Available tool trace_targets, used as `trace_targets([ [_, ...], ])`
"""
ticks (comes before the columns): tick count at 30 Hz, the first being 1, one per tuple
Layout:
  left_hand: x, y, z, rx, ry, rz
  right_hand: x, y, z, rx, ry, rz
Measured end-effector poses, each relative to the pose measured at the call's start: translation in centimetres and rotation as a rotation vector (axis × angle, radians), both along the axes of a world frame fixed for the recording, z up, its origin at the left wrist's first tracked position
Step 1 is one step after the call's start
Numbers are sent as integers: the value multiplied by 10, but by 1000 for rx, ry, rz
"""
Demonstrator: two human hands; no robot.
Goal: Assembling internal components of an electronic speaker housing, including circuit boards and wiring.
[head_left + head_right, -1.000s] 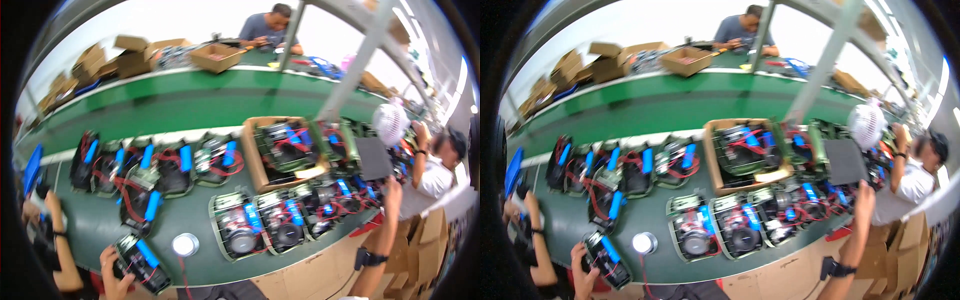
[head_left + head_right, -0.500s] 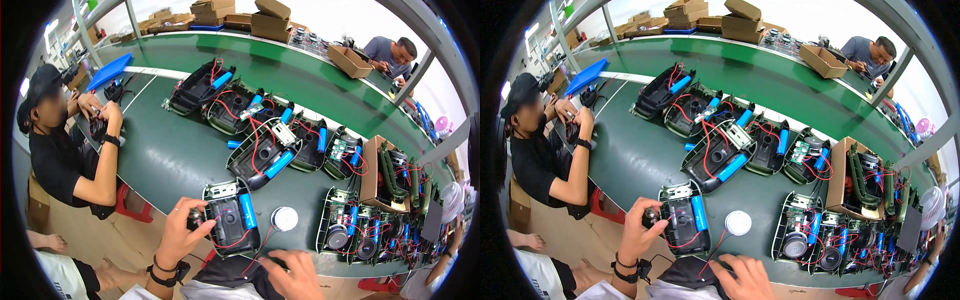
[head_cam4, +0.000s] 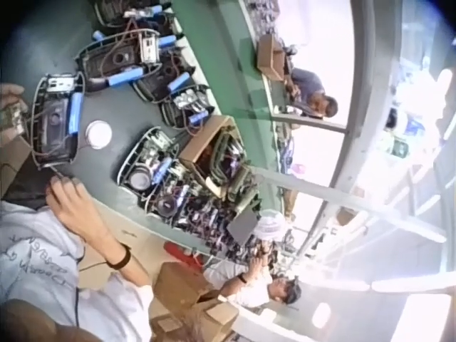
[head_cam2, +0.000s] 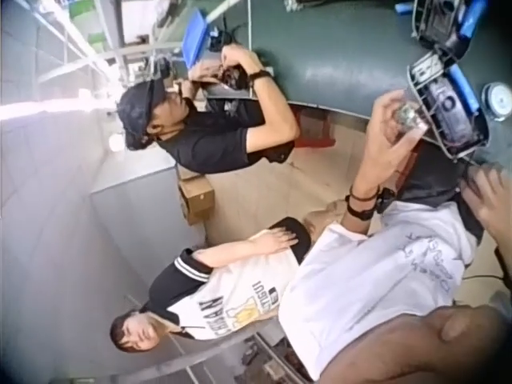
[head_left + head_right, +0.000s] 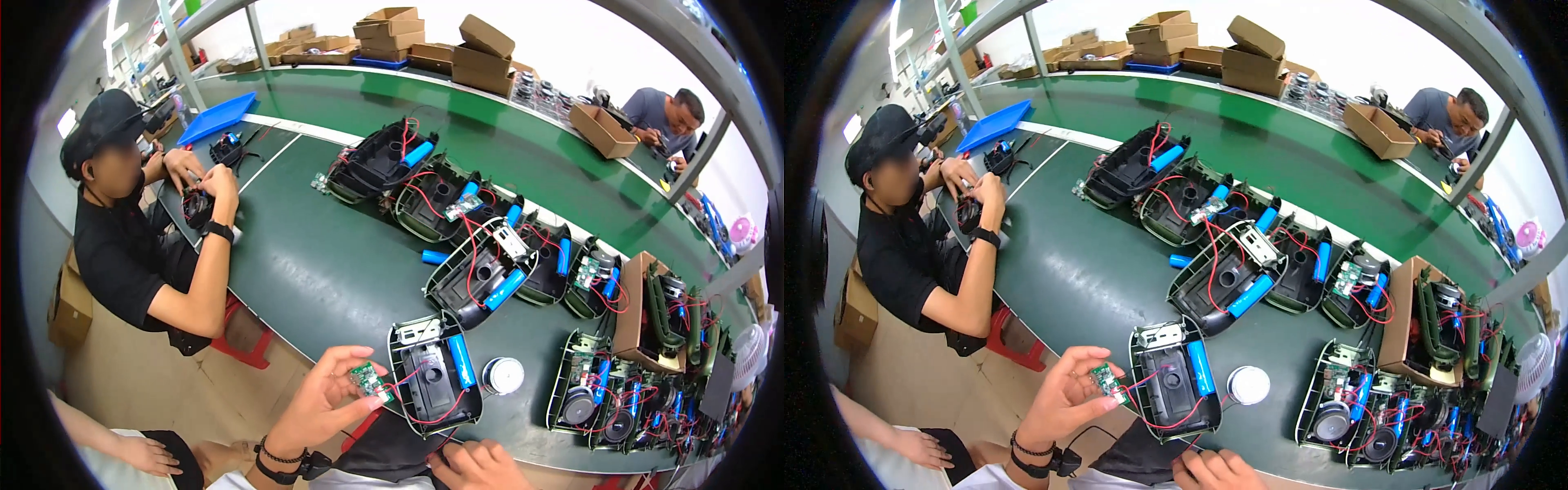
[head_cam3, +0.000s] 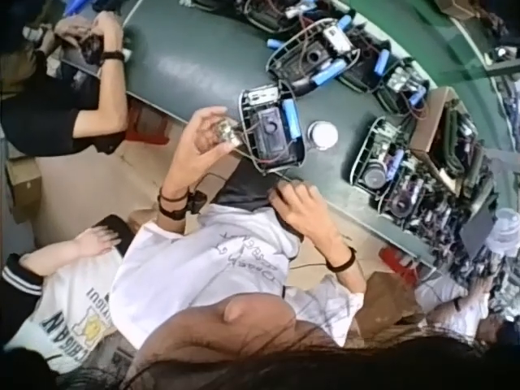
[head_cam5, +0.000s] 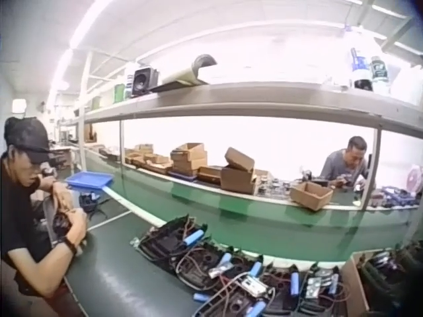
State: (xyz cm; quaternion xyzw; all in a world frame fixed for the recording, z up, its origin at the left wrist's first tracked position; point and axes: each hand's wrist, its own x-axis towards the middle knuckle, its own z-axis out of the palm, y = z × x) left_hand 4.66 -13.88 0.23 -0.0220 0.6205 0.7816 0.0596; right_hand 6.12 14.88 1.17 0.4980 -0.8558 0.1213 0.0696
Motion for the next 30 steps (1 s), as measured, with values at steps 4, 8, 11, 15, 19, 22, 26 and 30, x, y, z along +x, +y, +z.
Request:
trace_targets([
  [4,-4,11,-1,90,62,87,2,-6,-22,118,35,39],
  [8,-1,17,12,-57,6,263,-2,-12,-28,-114,-18,108],
  [11,-4,15,5,-129,32,227,9,-23,-60,-186,137,115],
  [15,-15,18,1,-191,189,53,1,-25,-45,18,226,24],
  [19,-14,40,18,-268,115,-94,-1,-14,-34,-234,46,-13],
  [22,-10,47,20,-284,128,-82,-7,-7,-35,-462,-7,-81],
  [26,-7,61,20,-294,151,25,-21,-4,-28,-728,-233,-273],
  [30,-12,62,4,-218,202,56,-38,-13,-30,-930,-158,-298],
])
